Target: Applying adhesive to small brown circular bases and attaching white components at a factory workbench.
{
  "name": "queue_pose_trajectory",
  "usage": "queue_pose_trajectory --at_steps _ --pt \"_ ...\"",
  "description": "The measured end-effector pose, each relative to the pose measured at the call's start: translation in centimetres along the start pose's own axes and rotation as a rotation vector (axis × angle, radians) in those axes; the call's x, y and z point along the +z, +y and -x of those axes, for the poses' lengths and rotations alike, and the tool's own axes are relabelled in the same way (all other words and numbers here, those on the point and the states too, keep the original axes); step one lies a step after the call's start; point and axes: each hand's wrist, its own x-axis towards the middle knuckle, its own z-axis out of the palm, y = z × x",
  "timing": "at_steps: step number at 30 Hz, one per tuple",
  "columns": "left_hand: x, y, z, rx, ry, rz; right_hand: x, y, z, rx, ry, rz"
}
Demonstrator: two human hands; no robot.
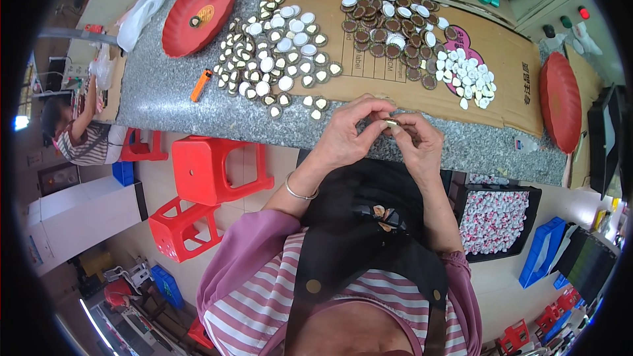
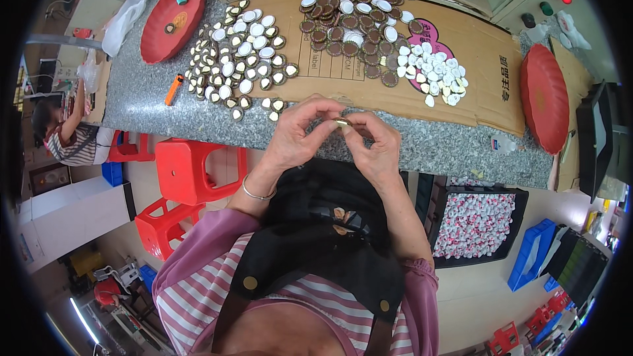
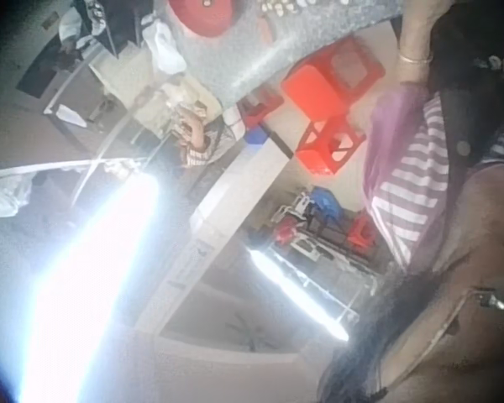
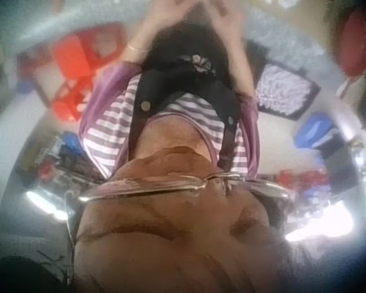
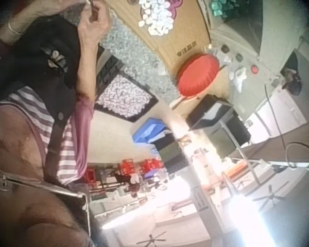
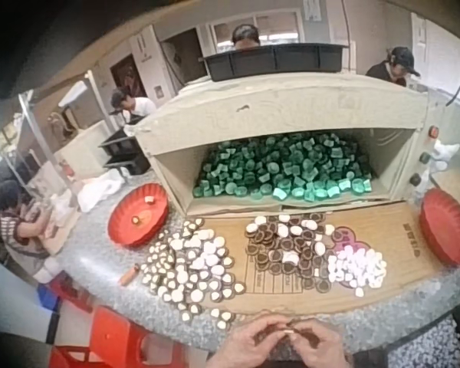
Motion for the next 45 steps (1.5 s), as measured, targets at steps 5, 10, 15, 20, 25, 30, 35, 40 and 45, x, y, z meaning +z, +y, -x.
queue_pose_trajectory --at_steps 5,10,15,20,25,30,35,40,45 --pt "-0.4 0.5 0.1 -0.073 -0.065 -0.002 -0.1 -0.9 0.0 0.016 -0.038 0.014" --pt "0.2 -0.4 0.6 -0.111 -0.052 0.193 0.1 -0.3 0.3 -0.032 0.011 -0.017" --pt "0.3 -0.5 0.6 -0.124 -0.056 0.272 0.1 0.4 0.2 0.026 0.007 -0.228" --pt "0.2 -0.4 0.5 -0.134 -0.024 0.283 0.4 0.5 0.1 0.010 -0.014 -0.256" --pt "0.2 -1.4 -0.1 -0.133 0.016 0.197 0.0 0.7 -0.1 0.057 -0.035 -0.220" --pt "-3.3 -0.8 -0.4 -0.050 0.095 0.093 -2.3 1.0 4.2 -0.148 0.292 0.038" --pt "-8.9 0.6 -2.8 0.042 0.383 -0.486 -9.1 2.6 7.3 -0.261 0.943 0.347" --pt "-6.0 -1.6 -6.3 0.231 0.293 -0.692 -16.2 1.9 5.9 -0.201 1.091 0.455" --pt "-4.6 -2.7 -10.1 0.168 0.199 -0.960 -19.3 1.8 4.1 -0.152 0.902 0.496"
